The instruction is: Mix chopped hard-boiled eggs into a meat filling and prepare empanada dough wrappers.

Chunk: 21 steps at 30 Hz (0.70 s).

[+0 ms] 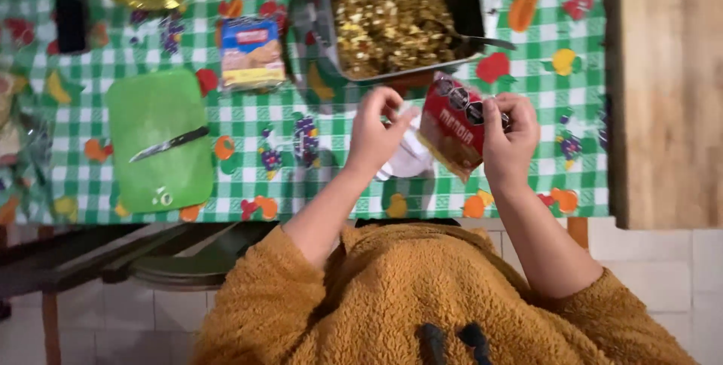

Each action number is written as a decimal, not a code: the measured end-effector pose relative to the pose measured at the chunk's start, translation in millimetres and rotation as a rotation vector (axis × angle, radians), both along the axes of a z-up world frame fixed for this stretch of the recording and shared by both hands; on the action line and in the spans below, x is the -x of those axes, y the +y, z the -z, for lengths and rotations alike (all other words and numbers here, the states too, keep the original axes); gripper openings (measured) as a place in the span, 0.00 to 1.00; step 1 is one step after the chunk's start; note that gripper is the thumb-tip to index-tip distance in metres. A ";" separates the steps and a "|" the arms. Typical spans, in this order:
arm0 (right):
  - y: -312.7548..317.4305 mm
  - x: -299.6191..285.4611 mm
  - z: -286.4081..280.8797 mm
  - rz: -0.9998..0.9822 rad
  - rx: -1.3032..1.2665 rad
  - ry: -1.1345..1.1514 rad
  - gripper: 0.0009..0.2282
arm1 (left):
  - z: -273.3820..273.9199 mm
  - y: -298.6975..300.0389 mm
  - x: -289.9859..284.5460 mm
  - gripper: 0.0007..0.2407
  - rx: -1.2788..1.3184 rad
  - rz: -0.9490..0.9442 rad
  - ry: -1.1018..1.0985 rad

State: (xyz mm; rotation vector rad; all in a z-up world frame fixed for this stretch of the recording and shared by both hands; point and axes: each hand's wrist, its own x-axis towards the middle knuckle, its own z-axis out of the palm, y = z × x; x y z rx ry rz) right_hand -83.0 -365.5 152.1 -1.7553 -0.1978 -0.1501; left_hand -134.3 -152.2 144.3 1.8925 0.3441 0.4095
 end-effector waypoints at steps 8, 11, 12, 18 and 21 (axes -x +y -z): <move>-43.5 20.5 12.3 0.099 0.388 -0.340 0.07 | 44.6 -106.2 -58.7 0.09 0.631 0.299 0.310; -63.6 26.6 25.9 0.000 0.424 -0.405 0.09 | 84.6 -117.1 -64.1 0.08 0.672 0.304 0.285; -68.0 29.5 28.2 -0.078 0.384 -0.407 0.11 | 93.5 -115.9 -62.2 0.07 0.735 0.335 0.316; -92.1 11.5 5.8 -0.205 0.235 -0.089 0.18 | 71.9 -118.7 -57.2 0.06 0.665 0.390 0.271; -91.6 5.5 -1.0 -0.290 0.311 -0.127 0.20 | 66.7 -121.6 -56.9 0.07 0.556 0.381 0.329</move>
